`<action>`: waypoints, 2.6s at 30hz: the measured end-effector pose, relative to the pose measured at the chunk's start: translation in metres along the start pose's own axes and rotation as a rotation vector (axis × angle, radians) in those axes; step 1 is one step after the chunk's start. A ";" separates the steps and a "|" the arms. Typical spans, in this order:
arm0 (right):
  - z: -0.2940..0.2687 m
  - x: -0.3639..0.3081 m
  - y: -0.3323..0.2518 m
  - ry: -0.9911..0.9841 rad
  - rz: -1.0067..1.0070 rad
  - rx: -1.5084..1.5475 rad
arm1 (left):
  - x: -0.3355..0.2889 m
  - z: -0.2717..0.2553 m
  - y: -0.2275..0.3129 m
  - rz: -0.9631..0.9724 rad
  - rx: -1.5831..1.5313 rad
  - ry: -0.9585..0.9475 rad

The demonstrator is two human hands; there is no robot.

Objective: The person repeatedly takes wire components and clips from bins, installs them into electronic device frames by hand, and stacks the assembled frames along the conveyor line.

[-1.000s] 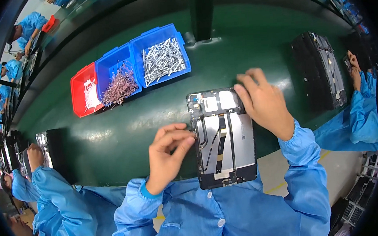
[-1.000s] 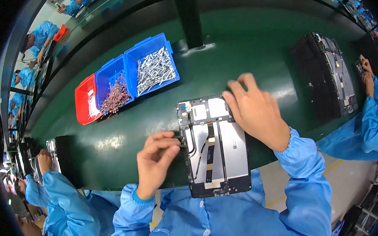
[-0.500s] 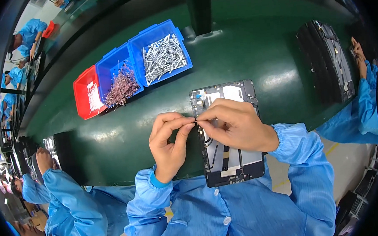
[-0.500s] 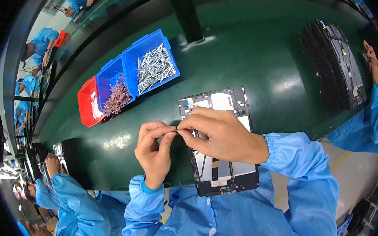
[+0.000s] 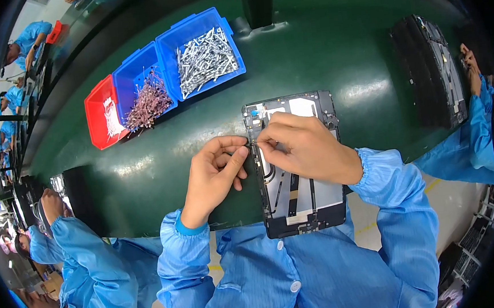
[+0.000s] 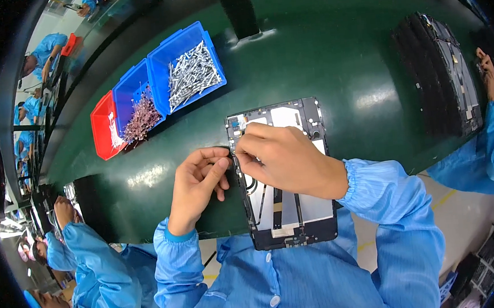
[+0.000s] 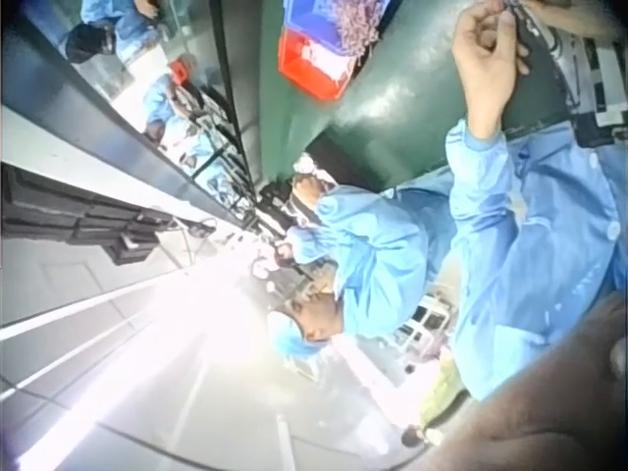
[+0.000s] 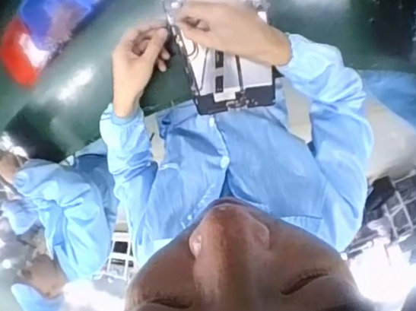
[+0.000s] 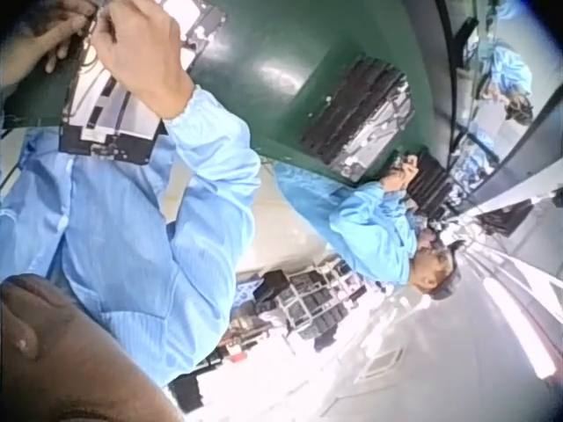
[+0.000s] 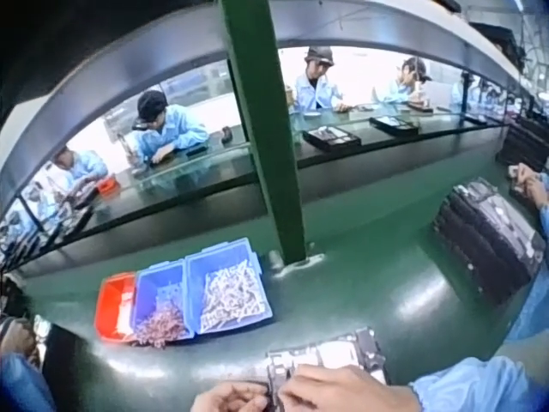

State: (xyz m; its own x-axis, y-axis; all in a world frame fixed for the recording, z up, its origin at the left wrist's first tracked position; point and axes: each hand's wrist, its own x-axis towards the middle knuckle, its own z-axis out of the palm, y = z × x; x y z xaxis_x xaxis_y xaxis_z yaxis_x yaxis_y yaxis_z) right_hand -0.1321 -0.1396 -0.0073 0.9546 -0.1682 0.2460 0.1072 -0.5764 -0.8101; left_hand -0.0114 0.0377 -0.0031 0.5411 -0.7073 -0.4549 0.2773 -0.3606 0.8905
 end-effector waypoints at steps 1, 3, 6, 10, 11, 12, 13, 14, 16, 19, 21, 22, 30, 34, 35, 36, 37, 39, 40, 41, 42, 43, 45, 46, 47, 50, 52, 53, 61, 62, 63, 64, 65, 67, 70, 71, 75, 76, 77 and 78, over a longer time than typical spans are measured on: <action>0.000 0.000 0.000 -0.002 0.000 -0.025 | 0.001 -0.001 0.000 -0.003 0.000 -0.001; 0.001 0.000 0.000 -0.004 -0.016 -0.053 | 0.003 -0.004 0.000 -0.051 0.007 -0.011; 0.002 0.000 -0.001 -0.007 -0.035 -0.092 | 0.005 -0.004 0.003 -0.036 -0.031 -0.013; 0.003 -0.001 0.000 0.005 -0.065 -0.137 | 0.007 0.000 0.005 -0.035 -0.016 -0.005; 0.003 -0.002 0.000 0.005 -0.061 -0.136 | 0.008 0.000 0.006 -0.037 -0.007 -0.003; 0.003 -0.001 0.001 0.005 -0.065 -0.148 | 0.008 0.000 0.006 -0.040 0.002 -0.001; 0.003 -0.001 0.002 0.004 -0.069 -0.160 | 0.009 0.000 0.006 -0.043 0.003 -0.004; 0.003 -0.002 0.002 0.006 -0.064 -0.158 | 0.010 -0.001 0.006 -0.044 0.010 -0.008; 0.004 -0.001 0.002 0.012 -0.074 -0.153 | 0.010 -0.001 0.007 -0.046 0.020 -0.012; 0.006 -0.001 0.006 0.043 -0.161 -0.183 | 0.009 0.000 0.006 -0.045 0.020 -0.004; 0.006 -0.001 0.007 0.042 -0.166 -0.192 | 0.010 0.001 0.005 -0.042 0.038 0.015; 0.006 -0.001 0.008 0.040 -0.175 -0.204 | 0.010 0.001 0.005 -0.045 0.040 0.013; 0.006 -0.001 0.008 0.041 -0.161 -0.189 | 0.008 0.003 0.006 -0.049 0.056 0.025; 0.006 -0.001 0.007 0.045 -0.154 -0.158 | 0.010 0.001 0.006 -0.059 0.048 0.004; 0.005 -0.001 0.007 0.045 -0.152 -0.157 | 0.010 0.001 0.005 -0.050 0.047 0.002; 0.005 -0.001 0.007 0.039 -0.152 -0.163 | 0.010 0.001 0.005 -0.041 0.047 0.002; 0.005 -0.001 0.007 0.033 -0.152 -0.169 | 0.009 0.002 0.005 -0.043 0.047 0.002; 0.005 -0.001 0.006 0.033 -0.146 -0.167 | 0.008 0.005 0.005 -0.029 0.060 0.048; 0.005 -0.001 0.006 0.035 -0.140 -0.165 | 0.008 0.007 0.005 -0.030 0.060 0.047; 0.005 -0.001 0.006 0.034 -0.139 -0.165 | 0.008 0.008 0.006 -0.028 0.058 0.056; 0.005 -0.001 0.006 0.033 -0.136 -0.164 | 0.008 0.008 0.006 -0.025 0.057 0.066; 0.005 0.000 0.006 0.032 -0.133 -0.162 | 0.008 0.008 0.006 -0.026 0.056 0.067; 0.006 0.000 0.006 0.032 -0.133 -0.161 | 0.009 0.008 0.007 -0.037 0.068 0.072; 0.006 0.000 0.006 0.034 -0.133 -0.161 | 0.009 0.008 0.007 -0.036 0.068 0.074; 0.006 0.000 0.006 0.033 -0.135 -0.161 | 0.009 0.008 0.007 -0.039 0.066 0.073; 0.006 -0.001 0.005 0.029 -0.116 -0.152 | 0.011 0.009 0.007 -0.036 0.058 0.069; 0.007 0.000 0.005 0.046 -0.107 -0.124 | 0.011 0.009 0.007 -0.028 0.052 0.071; 0.006 0.000 0.004 0.045 -0.112 -0.124 | 0.011 0.009 0.007 -0.019 0.059 0.076; -0.001 -0.004 -0.003 0.083 0.065 -0.097 | 0.012 0.006 0.002 -0.013 0.072 0.035; -0.002 -0.004 -0.003 0.084 0.057 -0.101 | 0.013 0.006 0.002 0.016 0.061 0.010; -0.001 -0.003 -0.003 0.075 0.063 -0.109 | 0.012 0.005 0.003 0.042 0.049 -0.016; -0.001 -0.003 -0.004 0.066 0.069 -0.117 | 0.013 0.005 0.005 0.049 0.047 -0.015; -0.002 -0.002 -0.005 0.065 0.064 -0.123 | 0.013 0.005 0.006 0.037 0.065 -0.020; -0.004 0.001 -0.008 0.024 0.089 -0.141 | 0.015 0.005 0.009 0.035 0.076 -0.016; -0.008 0.005 -0.008 -0.008 0.116 -0.124 | 0.019 0.005 0.014 -0.019 0.138 -0.035; -0.014 0.010 -0.009 -0.016 0.103 -0.134 | 0.021 0.007 0.014 -0.006 0.128 -0.027; -0.040 0.063 -0.004 0.152 0.028 -0.249 | 0.023 0.004 0.010 0.069 0.151 -0.022; -0.043 0.077 -0.002 0.220 -0.028 -0.333 | 0.023 0.003 0.009 0.066 0.151 -0.035; -0.043 0.090 0.001 0.289 -0.086 -0.415 | 0.023 0.002 0.007 0.063 0.152 -0.047; -0.040 0.103 0.002 0.287 -0.100 -0.425 | 0.022 -0.002 0.005 0.070 0.151 -0.066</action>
State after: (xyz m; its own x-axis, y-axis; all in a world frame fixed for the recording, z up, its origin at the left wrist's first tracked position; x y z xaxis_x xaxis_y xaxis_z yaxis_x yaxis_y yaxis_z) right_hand -0.0451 -0.1899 0.0374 0.8246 -0.2736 0.4952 0.0149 -0.8645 -0.5024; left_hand 0.0030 0.0214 -0.0082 0.5004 -0.7702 -0.3956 0.1162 -0.3930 0.9122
